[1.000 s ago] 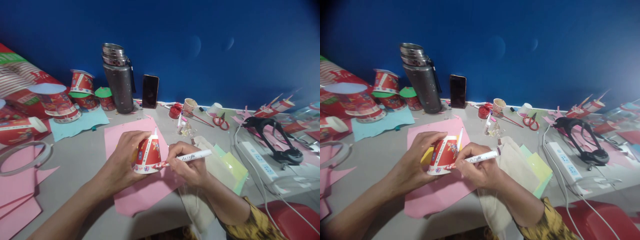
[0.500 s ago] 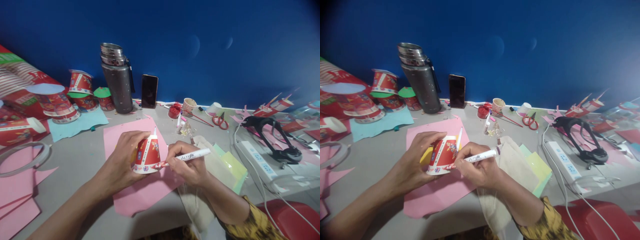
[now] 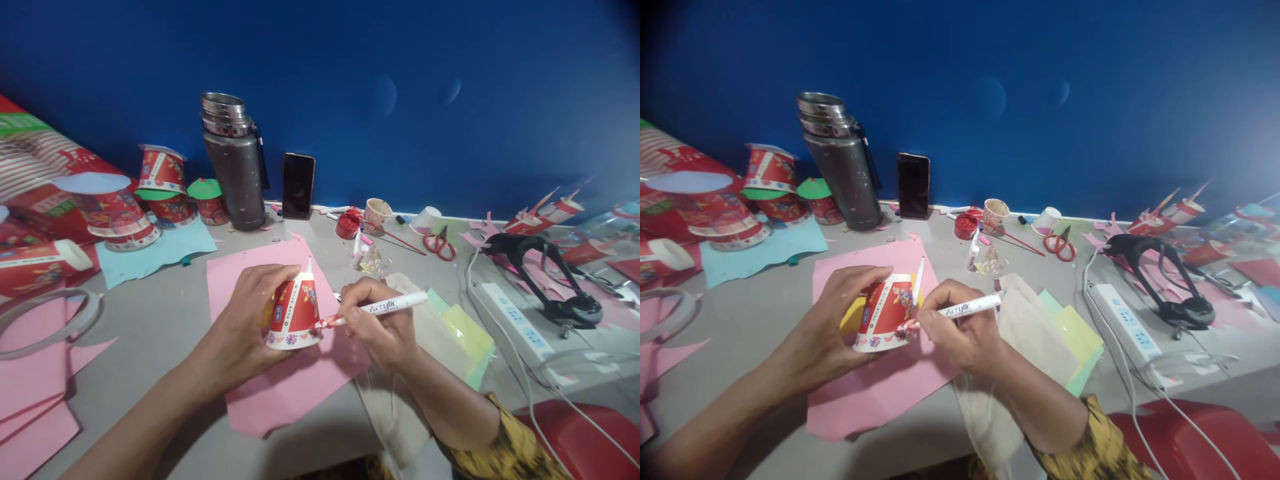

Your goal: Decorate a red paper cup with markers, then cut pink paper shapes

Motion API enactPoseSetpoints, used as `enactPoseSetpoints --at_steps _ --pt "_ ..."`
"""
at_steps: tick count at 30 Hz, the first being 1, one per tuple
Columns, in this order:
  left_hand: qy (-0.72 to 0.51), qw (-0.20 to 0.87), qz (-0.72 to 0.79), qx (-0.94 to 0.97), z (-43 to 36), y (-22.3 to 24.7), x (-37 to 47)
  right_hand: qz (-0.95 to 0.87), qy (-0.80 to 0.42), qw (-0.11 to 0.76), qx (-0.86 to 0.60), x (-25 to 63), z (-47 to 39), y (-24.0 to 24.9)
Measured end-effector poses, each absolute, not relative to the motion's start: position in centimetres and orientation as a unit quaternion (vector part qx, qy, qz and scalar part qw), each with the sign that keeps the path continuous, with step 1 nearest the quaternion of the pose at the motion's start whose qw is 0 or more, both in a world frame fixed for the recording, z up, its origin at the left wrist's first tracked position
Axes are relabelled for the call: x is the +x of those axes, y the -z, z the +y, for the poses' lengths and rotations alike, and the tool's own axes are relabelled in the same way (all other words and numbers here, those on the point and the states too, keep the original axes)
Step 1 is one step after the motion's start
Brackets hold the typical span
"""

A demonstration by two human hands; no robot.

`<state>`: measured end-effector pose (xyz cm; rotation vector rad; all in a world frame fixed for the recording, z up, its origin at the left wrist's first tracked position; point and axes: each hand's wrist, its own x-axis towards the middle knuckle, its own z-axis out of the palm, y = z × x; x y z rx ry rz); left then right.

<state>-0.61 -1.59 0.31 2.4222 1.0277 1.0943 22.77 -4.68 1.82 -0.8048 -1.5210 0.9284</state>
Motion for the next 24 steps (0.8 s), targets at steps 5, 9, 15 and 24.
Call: enactPoseSetpoints --at_steps 5,9,15,24 --pt "-0.379 0.146 0.361 0.840 -1.6 -0.2 -0.7 -0.632 -0.408 0.572 -0.327 22.8 -4.6 -1.8" --pt "-0.379 0.148 0.365 0.837 -1.6 -0.4 -0.6 -0.657 -0.402 0.543 -0.333 22.5 -4.8 -2.3" --pt "-0.390 0.145 0.362 0.834 -1.5 -0.4 -0.7 -0.643 -0.366 0.571 -0.356 22.8 -4.7 -1.5" --pt "-0.367 0.166 0.379 0.833 -1.7 -0.4 -1.1 -0.773 -0.284 0.428 -0.371 23.6 -2.5 -1.6"
